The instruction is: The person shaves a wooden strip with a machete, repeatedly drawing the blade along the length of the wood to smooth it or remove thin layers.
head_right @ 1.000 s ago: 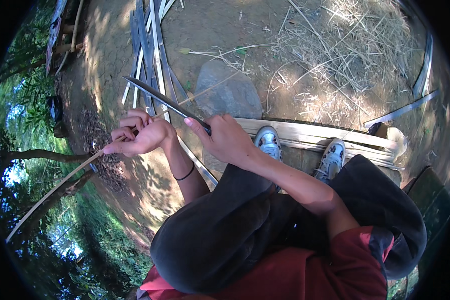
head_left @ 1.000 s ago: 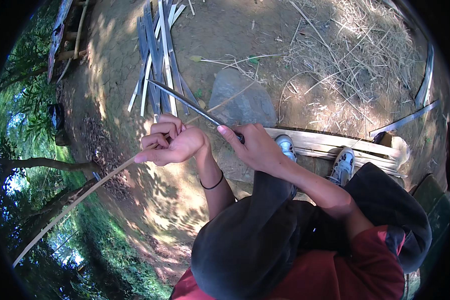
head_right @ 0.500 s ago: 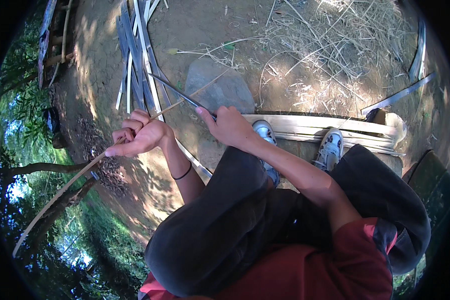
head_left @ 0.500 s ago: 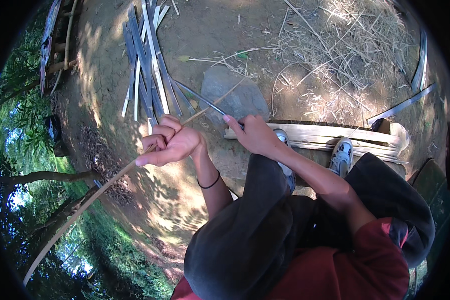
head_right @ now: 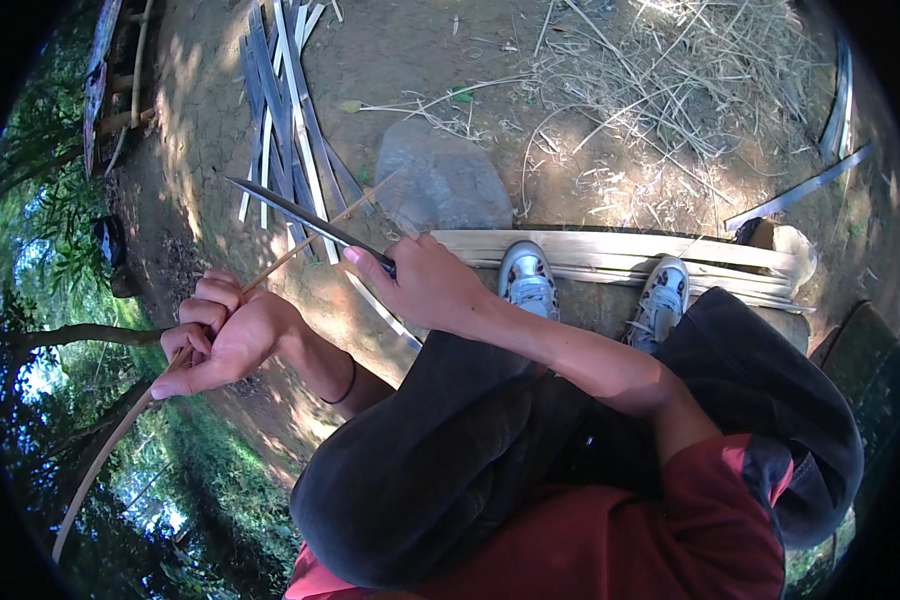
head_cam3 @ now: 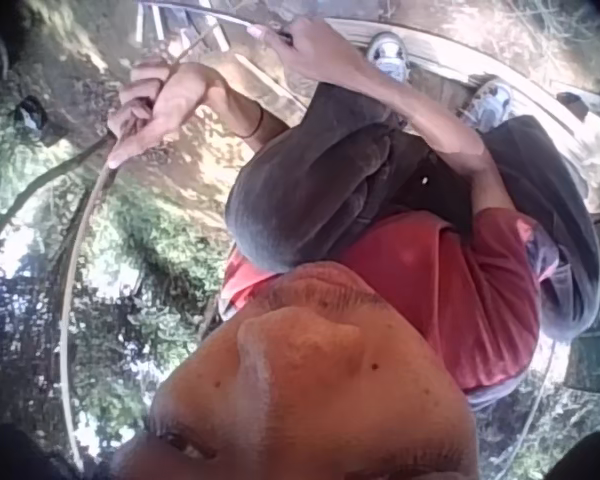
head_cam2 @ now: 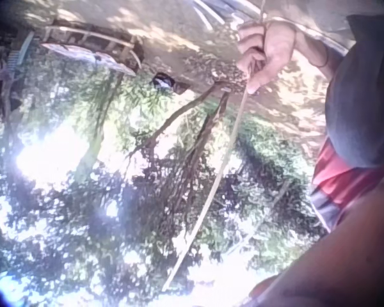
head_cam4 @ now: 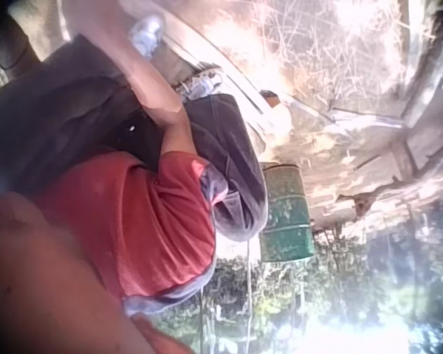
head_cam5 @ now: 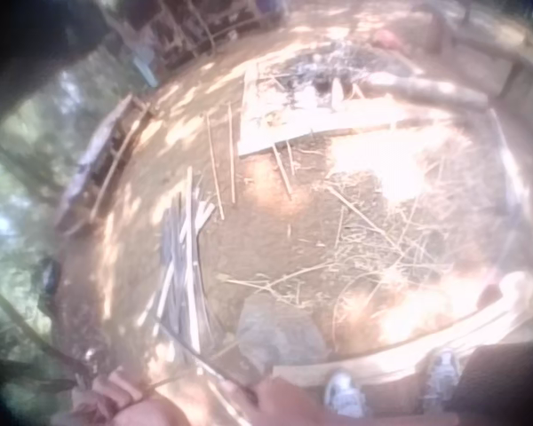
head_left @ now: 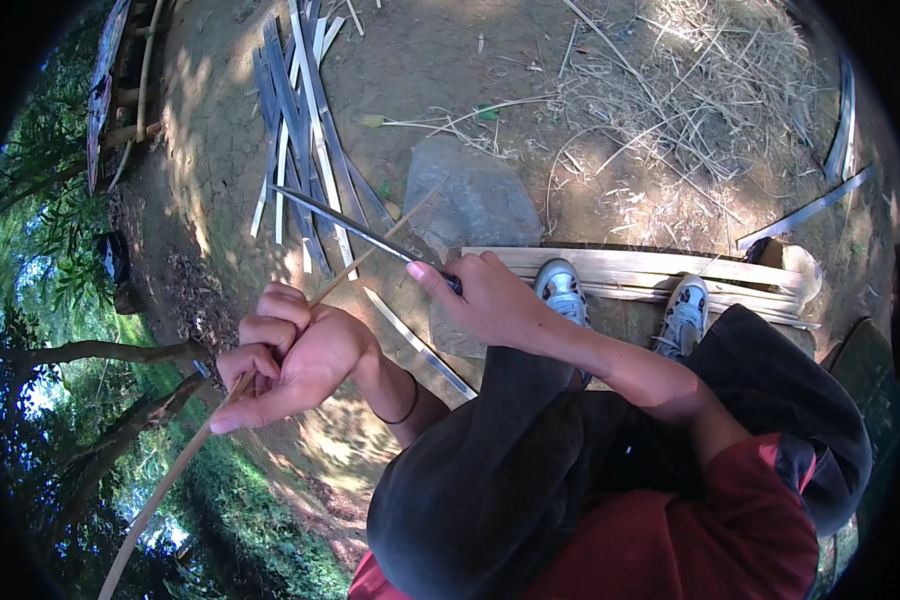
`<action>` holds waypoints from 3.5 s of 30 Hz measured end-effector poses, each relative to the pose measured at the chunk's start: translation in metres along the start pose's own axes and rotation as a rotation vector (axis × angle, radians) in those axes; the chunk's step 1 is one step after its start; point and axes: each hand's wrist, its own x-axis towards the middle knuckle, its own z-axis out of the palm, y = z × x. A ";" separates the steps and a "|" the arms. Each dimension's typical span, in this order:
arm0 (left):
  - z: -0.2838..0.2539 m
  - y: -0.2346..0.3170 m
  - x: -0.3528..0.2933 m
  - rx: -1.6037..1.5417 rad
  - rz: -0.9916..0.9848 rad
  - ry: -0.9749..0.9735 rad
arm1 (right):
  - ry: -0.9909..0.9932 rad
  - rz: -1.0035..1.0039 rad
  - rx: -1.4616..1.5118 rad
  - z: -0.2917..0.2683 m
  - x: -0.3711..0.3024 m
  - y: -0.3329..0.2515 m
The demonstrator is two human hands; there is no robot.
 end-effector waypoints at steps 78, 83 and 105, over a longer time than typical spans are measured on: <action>0.006 -0.020 0.015 0.014 0.071 0.111 | 0.075 0.106 0.056 0.020 0.028 0.014; 0.009 -0.015 0.012 -0.024 0.074 0.128 | 0.020 0.080 0.149 0.004 0.013 -0.016; 0.017 -0.018 0.012 0.033 0.082 0.161 | 0.105 0.185 0.018 0.019 0.040 0.047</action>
